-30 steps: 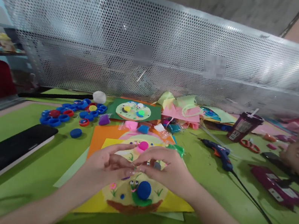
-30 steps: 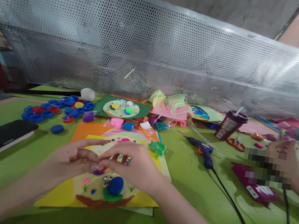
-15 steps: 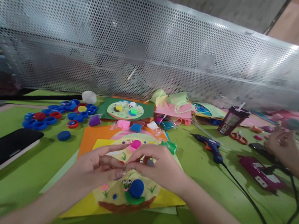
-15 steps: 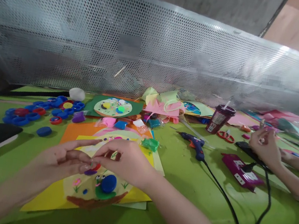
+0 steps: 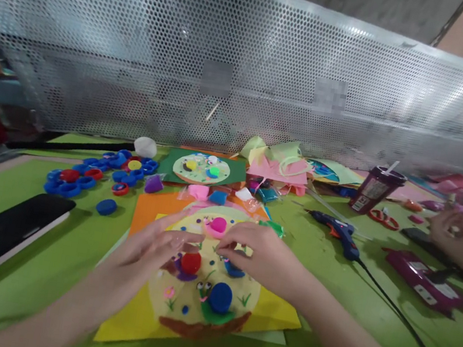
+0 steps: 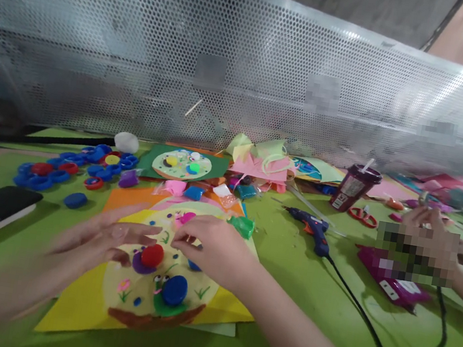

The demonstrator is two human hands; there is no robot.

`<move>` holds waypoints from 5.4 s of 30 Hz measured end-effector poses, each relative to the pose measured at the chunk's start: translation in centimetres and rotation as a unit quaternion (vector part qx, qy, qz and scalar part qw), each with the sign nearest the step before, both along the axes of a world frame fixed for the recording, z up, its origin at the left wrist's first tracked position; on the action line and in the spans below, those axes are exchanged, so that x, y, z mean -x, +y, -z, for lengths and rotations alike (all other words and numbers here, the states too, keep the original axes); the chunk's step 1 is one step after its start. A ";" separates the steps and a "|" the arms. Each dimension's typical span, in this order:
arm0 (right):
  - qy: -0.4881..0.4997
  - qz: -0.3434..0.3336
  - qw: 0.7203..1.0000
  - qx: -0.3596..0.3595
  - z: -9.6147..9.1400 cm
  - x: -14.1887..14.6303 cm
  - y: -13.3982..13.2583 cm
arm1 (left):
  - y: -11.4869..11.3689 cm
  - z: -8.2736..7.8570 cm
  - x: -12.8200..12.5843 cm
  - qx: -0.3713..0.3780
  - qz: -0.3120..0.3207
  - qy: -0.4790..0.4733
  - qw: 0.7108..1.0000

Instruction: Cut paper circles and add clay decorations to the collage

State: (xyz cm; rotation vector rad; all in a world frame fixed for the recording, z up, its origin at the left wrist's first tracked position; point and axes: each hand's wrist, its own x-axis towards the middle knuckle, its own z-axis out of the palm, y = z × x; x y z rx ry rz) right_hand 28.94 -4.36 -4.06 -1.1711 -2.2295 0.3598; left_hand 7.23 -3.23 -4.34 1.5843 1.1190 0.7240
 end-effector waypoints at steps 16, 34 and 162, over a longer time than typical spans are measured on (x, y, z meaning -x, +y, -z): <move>-0.067 -0.040 0.992 0.095 1.8 1.0 0.2 | -0.5 -1.1 0.1 -0.002 -0.023 0.106 0.994; -0.092 -0.036 0.990 0.105 2.2 1.1 0.6 | -0.5 -1.1 0.2 -0.054 -0.010 0.157 0.986; -0.090 0.066 0.992 0.065 -0.4 -1.1 1.3 | -3.3 1.3 0.6 -0.065 0.255 -0.096 0.960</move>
